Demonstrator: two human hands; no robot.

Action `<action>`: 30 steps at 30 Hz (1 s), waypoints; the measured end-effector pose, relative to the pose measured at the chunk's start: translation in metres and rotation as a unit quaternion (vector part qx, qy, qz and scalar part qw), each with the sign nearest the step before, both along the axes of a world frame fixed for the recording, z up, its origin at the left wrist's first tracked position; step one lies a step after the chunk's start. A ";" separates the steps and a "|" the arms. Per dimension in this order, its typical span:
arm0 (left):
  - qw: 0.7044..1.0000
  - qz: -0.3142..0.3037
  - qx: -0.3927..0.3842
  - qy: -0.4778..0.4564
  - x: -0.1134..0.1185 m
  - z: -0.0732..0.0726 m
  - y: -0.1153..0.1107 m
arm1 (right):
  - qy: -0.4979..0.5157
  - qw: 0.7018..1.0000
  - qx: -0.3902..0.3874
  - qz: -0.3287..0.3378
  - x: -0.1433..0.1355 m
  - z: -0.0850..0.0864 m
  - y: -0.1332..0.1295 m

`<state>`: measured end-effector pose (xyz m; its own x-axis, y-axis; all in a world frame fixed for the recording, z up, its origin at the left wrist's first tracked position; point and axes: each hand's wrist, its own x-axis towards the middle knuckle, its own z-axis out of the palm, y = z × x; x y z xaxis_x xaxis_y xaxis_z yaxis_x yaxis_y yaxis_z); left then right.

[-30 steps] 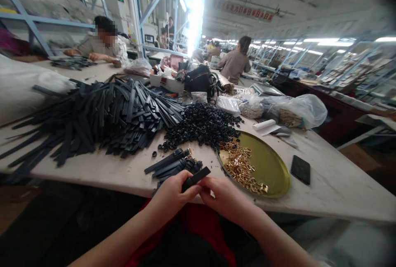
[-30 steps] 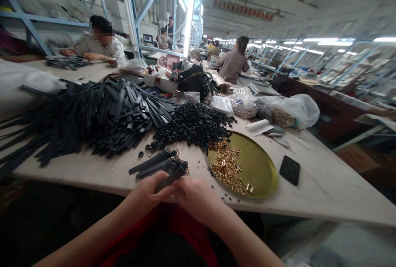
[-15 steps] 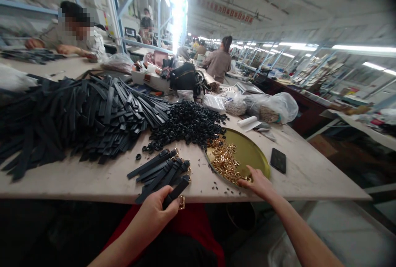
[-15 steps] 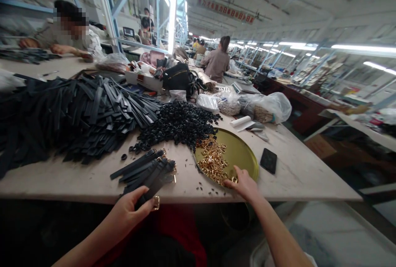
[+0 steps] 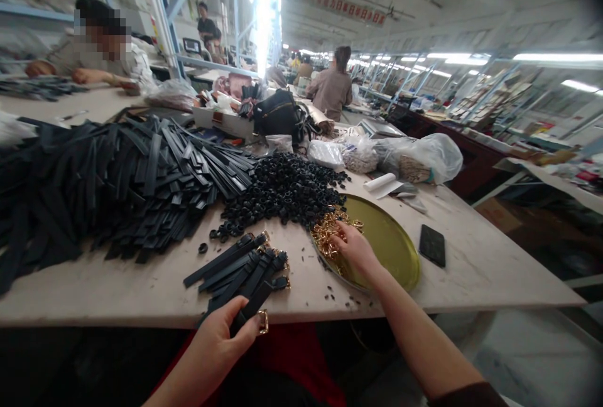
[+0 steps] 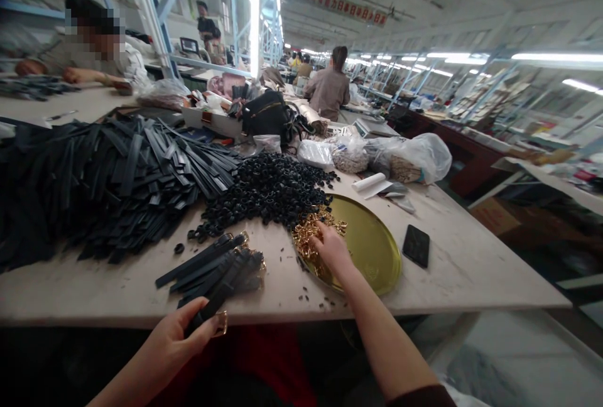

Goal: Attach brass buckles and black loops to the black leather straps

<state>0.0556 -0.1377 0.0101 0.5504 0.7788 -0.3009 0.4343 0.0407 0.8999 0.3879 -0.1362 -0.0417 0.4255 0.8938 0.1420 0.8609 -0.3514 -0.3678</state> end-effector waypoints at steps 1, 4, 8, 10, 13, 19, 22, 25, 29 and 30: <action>1.000 0.010 -0.005 -0.002 0.000 0.000 0.001 | 0.000 1.000 0.008 -0.006 0.010 0.002 0.001; 0.998 0.052 -0.013 -0.017 0.004 -0.001 0.003 | -0.006 0.998 0.033 -0.058 0.043 0.001 0.002; 0.992 0.112 -0.041 -0.046 0.012 -0.007 0.003 | -0.002 0.994 0.054 -0.100 0.067 -0.020 0.014; 0.989 0.109 -0.075 -0.059 0.016 -0.011 0.005 | 0.006 0.995 0.059 -0.085 0.066 -0.032 0.024; 0.981 0.098 -0.151 -0.074 0.020 -0.011 0.011 | 0.019 0.996 0.063 -0.052 0.056 -0.042 0.034; 0.957 0.091 -0.210 -0.181 0.023 0.006 0.017 | 0.036 0.998 0.056 -0.001 0.022 -0.019 0.020; 0.944 0.096 -0.226 -0.219 0.019 0.009 0.015 | 0.023 0.991 0.130 0.031 -0.024 0.013 0.000; 0.945 0.088 -0.226 -0.221 0.014 0.010 0.008 | 0.268 0.950 0.088 0.133 -0.093 0.042 -0.025; 0.957 0.073 -0.181 -0.214 0.007 0.008 -0.003 | 0.599 0.779 -0.019 0.184 -0.171 0.057 -0.048; 0.960 0.075 -0.166 -0.214 0.004 0.007 -0.005 | 0.642 0.747 -0.024 0.172 -0.183 0.057 -0.050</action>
<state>0.0598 -0.1427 0.0174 0.5684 0.7591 -0.3174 -0.0055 0.3892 0.9211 0.2052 -0.1867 0.0155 -0.0711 0.9726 -0.2212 -0.1475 -0.2296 -0.9621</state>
